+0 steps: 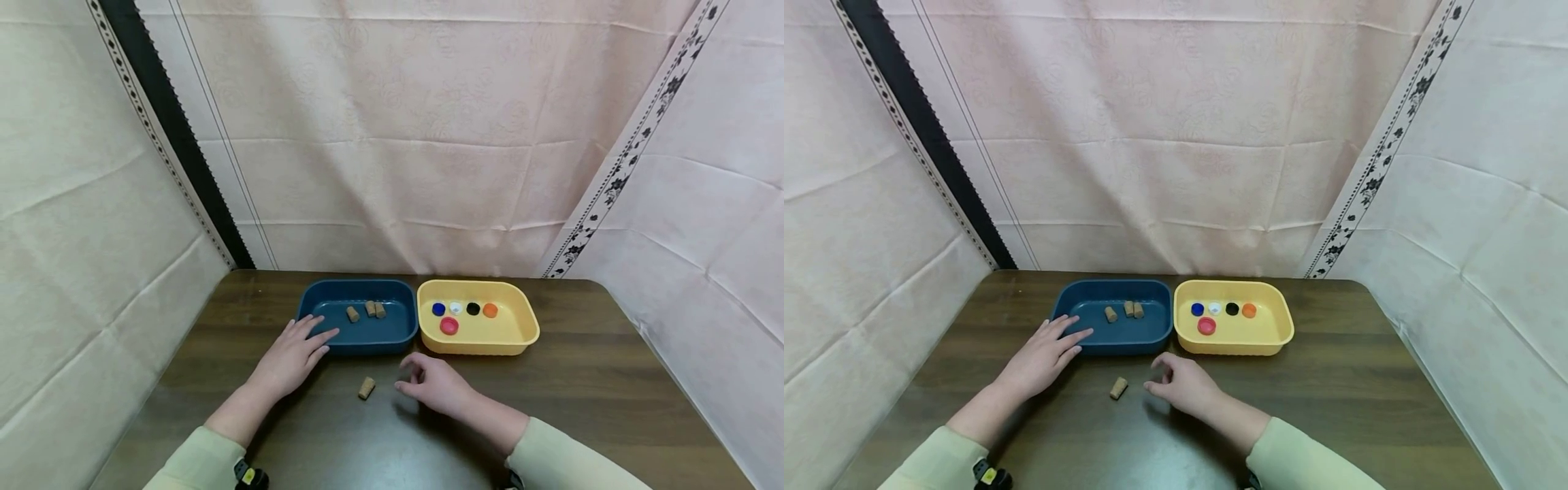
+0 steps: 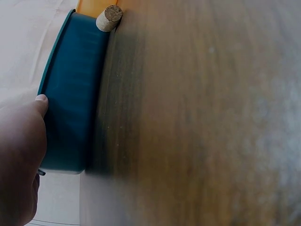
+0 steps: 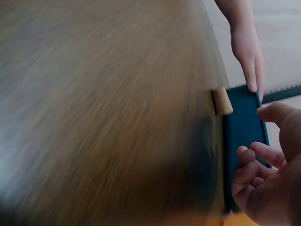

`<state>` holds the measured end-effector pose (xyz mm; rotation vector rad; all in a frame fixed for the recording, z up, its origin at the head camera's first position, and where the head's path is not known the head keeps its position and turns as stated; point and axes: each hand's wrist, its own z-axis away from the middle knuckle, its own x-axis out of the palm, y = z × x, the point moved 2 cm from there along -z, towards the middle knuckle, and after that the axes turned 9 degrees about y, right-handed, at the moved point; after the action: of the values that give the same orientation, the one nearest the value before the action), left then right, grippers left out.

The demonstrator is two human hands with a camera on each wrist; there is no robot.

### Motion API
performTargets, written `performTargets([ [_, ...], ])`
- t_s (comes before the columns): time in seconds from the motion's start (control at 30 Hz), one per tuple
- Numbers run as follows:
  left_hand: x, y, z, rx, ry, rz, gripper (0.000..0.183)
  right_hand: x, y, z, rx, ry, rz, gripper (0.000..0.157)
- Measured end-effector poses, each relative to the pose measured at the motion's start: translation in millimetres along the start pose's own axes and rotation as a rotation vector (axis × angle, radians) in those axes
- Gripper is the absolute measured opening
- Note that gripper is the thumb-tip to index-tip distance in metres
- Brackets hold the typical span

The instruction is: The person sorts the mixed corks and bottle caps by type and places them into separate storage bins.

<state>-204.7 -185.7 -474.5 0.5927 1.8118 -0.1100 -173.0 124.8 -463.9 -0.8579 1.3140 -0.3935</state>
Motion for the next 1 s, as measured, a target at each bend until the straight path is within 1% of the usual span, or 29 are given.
performTargets([
  [0.17, 0.1, -0.5, -0.8, -0.009, -0.016, -0.001, 0.043, 19.3, -13.0, -9.8, 0.001, -0.044, 0.055, 0.036],
  [0.3, 0.6, -0.8, -0.9, -0.015, -0.020, 0.000, 0.043, 29.0, -22.5, -15.1, 0.017, -0.062, 0.087, 0.037],
  [0.63, -2.5, 0.0, -0.6, -0.019, -0.026, -0.003, 0.043, 41.5, -34.0, -22.2, 0.037, -0.079, 0.157, 0.039],
  [0.83, -3.1, 0.3, -0.8, -0.011, -0.018, 0.000, 0.043, 48.2, -44.5, -25.9, 0.002, -0.075, 0.246, 0.044],
  [1.0, -2.2, 1.1, -0.4, -0.004, -0.007, 0.002, 0.043, 52.1, -47.2, -27.8, -0.030, -0.064, 0.302, 0.042],
])
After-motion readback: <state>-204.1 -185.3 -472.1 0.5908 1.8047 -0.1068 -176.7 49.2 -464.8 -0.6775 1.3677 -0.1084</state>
